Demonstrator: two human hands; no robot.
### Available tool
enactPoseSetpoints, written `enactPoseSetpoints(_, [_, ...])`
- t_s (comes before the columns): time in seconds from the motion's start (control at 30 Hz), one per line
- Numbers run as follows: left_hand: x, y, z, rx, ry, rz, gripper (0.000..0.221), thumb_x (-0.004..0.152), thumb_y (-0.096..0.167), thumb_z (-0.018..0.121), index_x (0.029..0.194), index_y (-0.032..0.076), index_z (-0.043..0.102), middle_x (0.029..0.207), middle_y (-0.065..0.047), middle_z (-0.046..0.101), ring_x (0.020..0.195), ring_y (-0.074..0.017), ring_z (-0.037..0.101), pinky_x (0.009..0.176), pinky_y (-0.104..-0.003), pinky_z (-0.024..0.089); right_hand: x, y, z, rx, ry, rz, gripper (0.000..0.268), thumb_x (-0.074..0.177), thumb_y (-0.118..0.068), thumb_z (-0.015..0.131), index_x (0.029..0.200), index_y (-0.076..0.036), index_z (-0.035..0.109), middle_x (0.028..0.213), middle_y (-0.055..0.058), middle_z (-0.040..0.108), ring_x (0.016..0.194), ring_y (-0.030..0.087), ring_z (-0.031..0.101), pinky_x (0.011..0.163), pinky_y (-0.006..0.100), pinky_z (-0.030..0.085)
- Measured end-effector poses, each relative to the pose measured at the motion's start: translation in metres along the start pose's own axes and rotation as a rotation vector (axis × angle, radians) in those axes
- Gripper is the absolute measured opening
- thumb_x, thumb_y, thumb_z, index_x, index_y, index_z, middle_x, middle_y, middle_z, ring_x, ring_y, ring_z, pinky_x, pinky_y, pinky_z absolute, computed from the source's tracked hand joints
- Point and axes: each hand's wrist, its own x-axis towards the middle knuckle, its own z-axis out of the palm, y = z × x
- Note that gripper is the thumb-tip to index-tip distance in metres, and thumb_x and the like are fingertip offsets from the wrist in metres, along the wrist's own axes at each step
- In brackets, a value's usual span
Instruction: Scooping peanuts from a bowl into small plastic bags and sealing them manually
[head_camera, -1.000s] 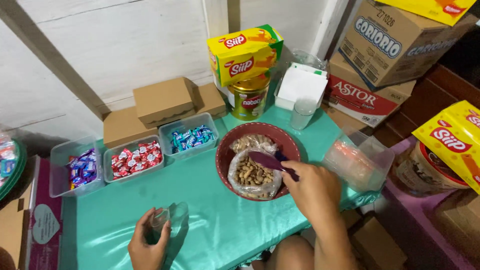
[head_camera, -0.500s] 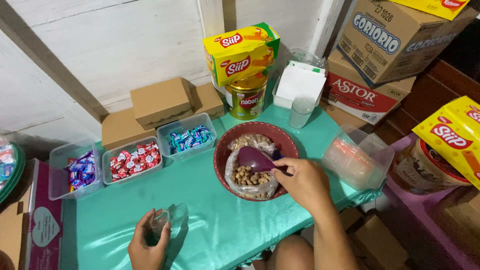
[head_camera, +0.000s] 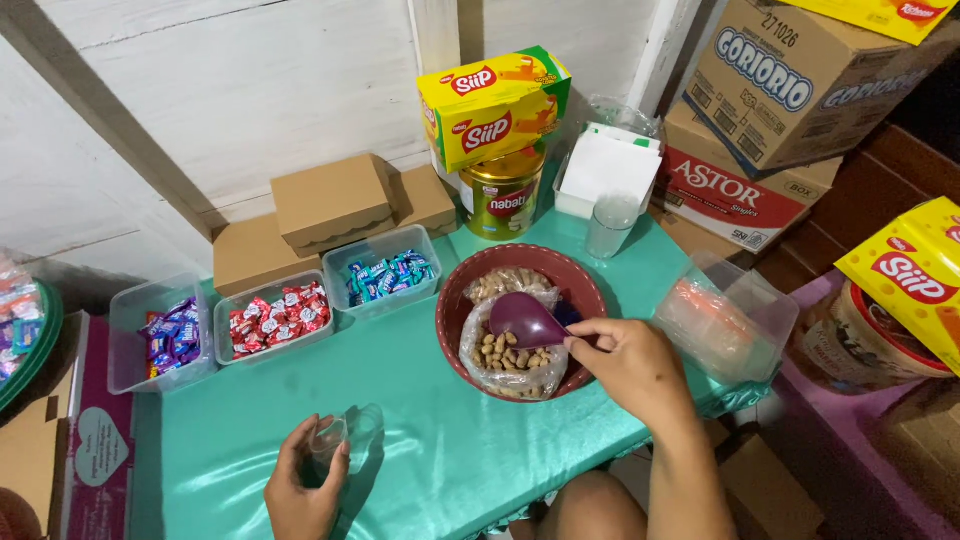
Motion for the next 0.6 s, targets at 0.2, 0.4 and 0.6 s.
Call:
enactPoseSetpoints(0.2, [-0.002, 0.012, -0.001, 0.041, -0.005, -0.037, 0.053, 0.081, 0.012, 0.078, 0.132, 0.007, 0.065, 0.12, -0.009, 0.077, 0.108, -0.016, 0.071, 0.095, -0.029, 0.055, 0.001, -0.003, 0.008, -0.028, 0.015, -0.066, 0.021, 0.086, -0.036, 0.074, 0.099, -0.027, 0.087, 0.054, -0.006, 0.028, 0.053, 0.009, 0.031, 0.054, 0.031, 0.023])
enactPoseSetpoints(0.4, [-0.001, 0.009, -0.001, 0.001, -0.003, -0.028, 0.053, 0.081, 0.011, 0.078, 0.133, 0.007, 0.065, 0.119, -0.01, 0.077, 0.108, -0.0155, 0.071, 0.096, -0.029, 0.055, -0.004, -0.003, -0.006, 0.041, -0.077, -0.014, 0.024, 0.089, -0.034, 0.074, 0.103, -0.021, 0.089, 0.052, -0.004, 0.047, 0.051, 0.009, 0.036, 0.054, 0.031, 0.025])
enactPoseSetpoints(0.6, [0.0, -0.014, 0.003, -0.118, -0.008, 0.05, 0.055, 0.082, 0.005, 0.077, 0.134, 0.001, 0.062, 0.12, -0.016, 0.075, 0.108, -0.0184, 0.071, 0.099, -0.029, 0.054, -0.006, -0.015, -0.008, 0.063, -0.107, 0.069, 0.029, 0.087, -0.037, 0.073, 0.108, -0.021, 0.086, 0.097, -0.002, 0.084, 0.091, 0.009, 0.07, 0.077, 0.025, 0.047])
